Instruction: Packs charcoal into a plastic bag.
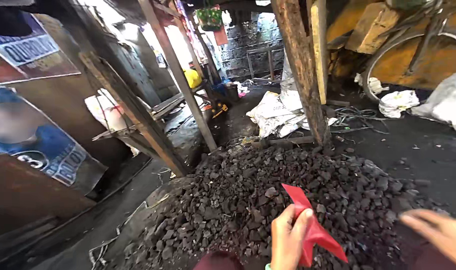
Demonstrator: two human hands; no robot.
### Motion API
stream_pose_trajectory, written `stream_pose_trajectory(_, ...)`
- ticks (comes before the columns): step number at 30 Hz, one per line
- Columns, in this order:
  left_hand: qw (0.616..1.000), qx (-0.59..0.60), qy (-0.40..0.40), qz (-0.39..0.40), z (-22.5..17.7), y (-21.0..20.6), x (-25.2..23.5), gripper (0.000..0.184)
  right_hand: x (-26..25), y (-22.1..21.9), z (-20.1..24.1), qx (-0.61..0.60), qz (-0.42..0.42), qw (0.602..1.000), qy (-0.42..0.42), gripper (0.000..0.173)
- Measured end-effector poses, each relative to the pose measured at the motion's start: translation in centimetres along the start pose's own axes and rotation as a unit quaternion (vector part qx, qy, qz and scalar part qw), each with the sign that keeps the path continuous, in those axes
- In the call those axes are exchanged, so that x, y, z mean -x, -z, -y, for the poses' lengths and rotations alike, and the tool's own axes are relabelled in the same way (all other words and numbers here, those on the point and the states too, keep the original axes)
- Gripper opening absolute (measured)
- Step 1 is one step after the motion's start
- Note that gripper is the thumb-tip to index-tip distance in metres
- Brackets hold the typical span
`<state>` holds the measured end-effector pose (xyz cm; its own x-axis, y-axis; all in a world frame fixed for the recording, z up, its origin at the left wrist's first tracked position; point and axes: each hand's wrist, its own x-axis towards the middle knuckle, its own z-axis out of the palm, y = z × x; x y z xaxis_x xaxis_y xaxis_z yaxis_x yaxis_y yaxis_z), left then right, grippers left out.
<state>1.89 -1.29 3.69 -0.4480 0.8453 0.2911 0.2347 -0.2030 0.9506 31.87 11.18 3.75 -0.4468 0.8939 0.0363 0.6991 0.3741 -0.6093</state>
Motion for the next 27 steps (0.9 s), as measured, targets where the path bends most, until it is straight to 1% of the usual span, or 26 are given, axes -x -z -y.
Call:
stream_pose_trajectory(1, 1.0, 0.018, -0.004, -0.014, -0.6, 1.0, 0.3, 0.014, -1.3, -2.7, 1.1, -0.029, 0.064, 0.998, -0.005, 0.054)
stream_pose_trajectory(2, 0.999, 0.038, 0.004, -0.031, -1.0, 2.2, 0.6, 0.013, -2.4, -5.5, 2.2, -0.067, 0.151, 0.985, -0.043, 0.06)
stream_pose_trajectory(3, 0.997, 0.059, 0.022, -0.049, -1.1, 3.6, 1.0, 0.013, -3.0, -8.1, 3.0, -0.115, 0.227, 0.963, -0.088, 0.069)
stream_pose_trajectory(4, 0.994, 0.073, 0.044, -0.067, -1.1, 5.0, 1.5, 0.014, -3.2, -10.4, 3.8, -0.178, 0.274, 0.936, -0.129, 0.073)
stream_pose_trajectory(5, 0.991, 0.078, 0.066, -0.083, -0.7, 6.4, 2.0, 0.015, -3.0, -12.3, 4.5, -0.261, 0.288, 0.907, -0.164, 0.072)
stream_pose_trajectory(6, 0.989, 0.08, 0.083, -0.094, 0.0, 7.6, 2.6, 0.016, -2.4, -13.7, 5.1, -0.342, 0.28, 0.878, -0.182, 0.066)
stream_pose_trajectory(7, 0.988, 0.072, 0.096, -0.101, 1.0, 8.7, 3.2, 0.016, -1.9, -14.8, 5.6, -0.419, 0.256, 0.855, -0.167, 0.054)
stream_pose_trajectory(8, 0.988, 0.048, 0.106, -0.102, 2.2, 9.8, 3.7, 0.015, -1.7, -16.2, 5.7, -0.488, 0.217, 0.834, -0.139, 0.036)
stream_pose_trajectory(9, 0.988, -0.005, 0.115, -0.101, 3.5, 10.9, 4.1, 0.014, -1.9, -17.6, 5.6, -0.547, 0.189, 0.808, -0.111, 0.021)
stream_pose_trajectory(10, 0.982, -0.096, 0.128, -0.1, 4.6, 11.7, 4.4, 0.015, -2.0, -18.5, 5.6, -0.584, 0.172, 0.787, -0.097, 0.013)
stream_pose_trajectory(11, 0.96, -0.219, 0.149, -0.093, 5.4, 12.3, 4.7, 0.018, -1.8, -19.1, 5.8, -0.587, 0.155, 0.788, -0.102, 0.01)
stream_pose_trajectory(12, 0.926, -0.325, 0.175, -0.077, 5.8, 12.5, 4.8, 0.027, -1.7, -19.3, 6.0, -0.561, 0.142, 0.807, -0.115, 0.007)
stream_pose_trajectory(13, 0.898, -0.388, 0.197, -0.061, 6.1, 12.1, 4.8, 0.04, -1.6, -19.5, 6.2, -0.522, 0.13, 0.833, -0.13, 0.008)
stream_pose_trajectory(14, 0.885, -0.412, 0.206, -0.059, 6.3, 11.3, 4.7, 0.05, -1.5, -19.8, 6.3, -0.487, 0.124, 0.852, -0.144, 0.012)
stream_pose_trajectory(15, 0.888, -0.406, 0.212, -0.049, 6.2, 10.2, 4.6, 0.052, -1.5, -20.1, 6.5, -0.471, 0.124, 0.86, -0.151, 0.015)
stream_pose_trajectory(16, 0.9, -0.373, 0.225, -0.021, 5.8, 8.7, 4.4, 0.05, -1.4, -20.4, 6.9, -0.474, 0.128, 0.857, -0.155, 0.015)
stream_pose_trajectory(18, 0.927, -0.265, 0.257, 0.071, 5.4, 5.4, 4.7, 0.05, -0.8, -20.8, 8.4, -0.505, 0.155, 0.831, -0.171, 0.017)
stream_pose_trajectory(19, 0.927, -0.217, 0.281, 0.123, 5.6, 4.0, 4.7, 0.05, -0.4, -20.7, 9.4, -0.525, 0.173, 0.813, -0.183, 0.017)
stream_pose_trajectory(20, 0.926, -0.175, 0.295, 0.159, 6.0, 3.0, 4.8, 0.048, -0.1, -20.5, 10.3, -0.55, 0.187, 0.792, -0.191, 0.017)
stream_pose_trajectory(21, 0.93, -0.128, 0.301, 0.165, 6.7, 2.4, 4.8, 0.042, -0.1, -20.5, 10.7, -0.572, 0.2, 0.771, -0.194, 0.014)
stream_pose_trajectory(22, 0.941, -0.067, 0.3, 0.142, 7.5, 2.2, 5.0, 0.031, -0.3, -20.5, 10.7, -0.585, 0.213, 0.758, -0.195, 0.012)
stream_pose_trajectory(23, 0.947, 0.006, 0.305, 0.104, 8.0, 2.3, 5.2, 0.02, -0.8, -20.5, 10.3, -0.584, 0.222, 0.757, -0.193, 0.011)
stream_pose_trajectory(24, 0.942, 0.095, 0.317, 0.052, 8.1, 2.7, 5.3, 0.016, -1.4, -20.5, 9.5, -0.562, 0.223, 0.775, -0.182, 0.012)
stream_pose_trajectory(25, 0.92, 0.201, 0.338, -0.004, 7.9, 3.5, 5.3, 0.013, -2.2, -20.4, 8.4, -0.507, 0.219, 0.819, -0.157, 0.013)
stream_pose_trajectory(26, 0.883, 0.314, 0.346, -0.051, 7.7, 4.7, 5.2, 0.009, -3.2, -20.4, 7.1, -0.41, 0.214, 0.877, -0.126, 0.009)
stream_pose_trajectory(27, 0.844, 0.41, 0.335, -0.092, 7.6, 5.9, 5.0, 0.006, -4.4, -20.4, 5.7, -0.297, 0.216, 0.926, -0.093, 0.003)
